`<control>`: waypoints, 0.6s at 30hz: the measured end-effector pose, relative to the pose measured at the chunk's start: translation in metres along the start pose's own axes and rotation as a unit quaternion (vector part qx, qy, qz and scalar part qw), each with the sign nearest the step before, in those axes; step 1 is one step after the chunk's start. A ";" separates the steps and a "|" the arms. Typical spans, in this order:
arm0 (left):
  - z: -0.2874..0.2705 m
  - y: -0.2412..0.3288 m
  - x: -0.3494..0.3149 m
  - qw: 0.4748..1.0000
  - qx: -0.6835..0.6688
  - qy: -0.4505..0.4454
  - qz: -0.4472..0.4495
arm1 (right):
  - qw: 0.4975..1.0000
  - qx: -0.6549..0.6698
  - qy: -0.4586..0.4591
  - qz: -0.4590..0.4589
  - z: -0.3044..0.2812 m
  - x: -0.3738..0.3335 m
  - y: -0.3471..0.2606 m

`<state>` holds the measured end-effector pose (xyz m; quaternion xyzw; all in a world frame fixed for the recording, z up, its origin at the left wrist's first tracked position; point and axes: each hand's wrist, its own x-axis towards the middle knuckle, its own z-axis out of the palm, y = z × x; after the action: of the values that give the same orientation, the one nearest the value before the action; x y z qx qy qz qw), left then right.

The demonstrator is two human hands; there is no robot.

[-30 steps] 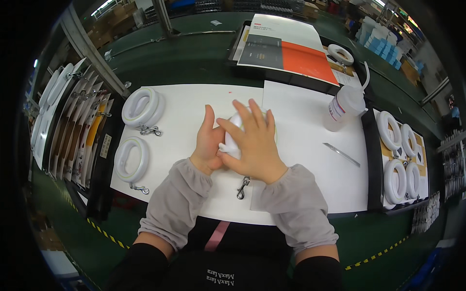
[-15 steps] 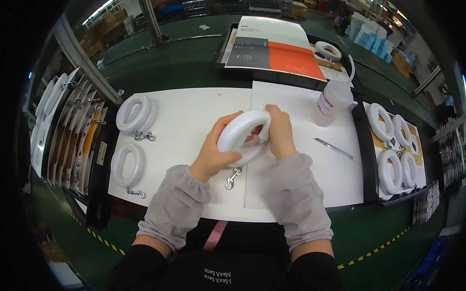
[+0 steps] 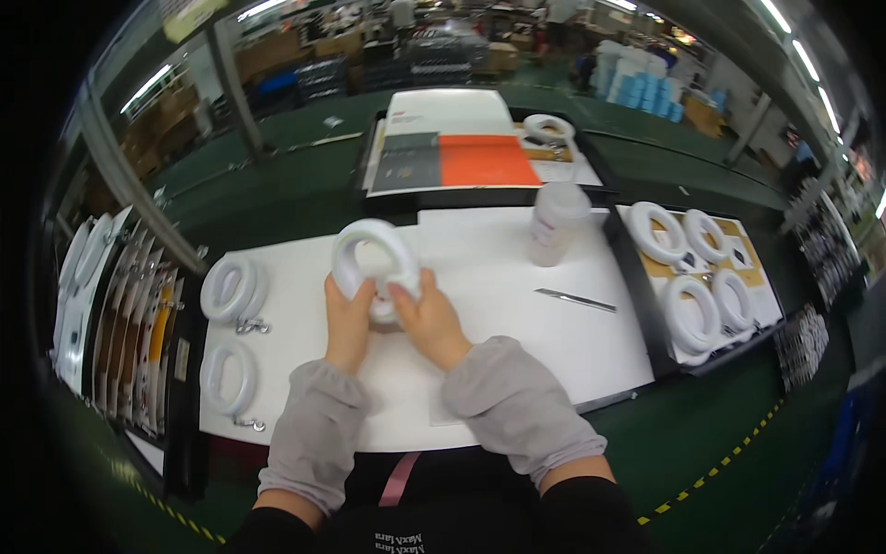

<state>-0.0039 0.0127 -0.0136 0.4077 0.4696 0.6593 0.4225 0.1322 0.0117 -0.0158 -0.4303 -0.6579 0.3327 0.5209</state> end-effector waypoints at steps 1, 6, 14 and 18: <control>0.003 -0.001 -0.001 0.999 0.044 0.000 0.020 | 0.999 -0.036 -0.011 0.005 -0.006 -0.002 -0.008; -0.006 -0.030 0.009 0.977 0.172 0.001 0.126 | 0.966 -0.228 -0.110 0.041 -0.025 -0.007 -0.024; 0.009 -0.026 -0.031 0.964 0.067 -0.236 0.106 | 0.950 -0.312 -0.007 0.003 -0.175 -0.042 -0.083; 0.012 -0.015 -0.031 0.971 0.064 -0.230 0.005 | 0.962 -0.138 0.233 0.026 -0.333 -0.039 -0.083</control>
<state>0.0196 -0.0101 -0.0298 0.5767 0.3994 0.5184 0.4890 0.4409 -0.0616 0.1201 -0.5810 -0.5462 0.1426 0.5863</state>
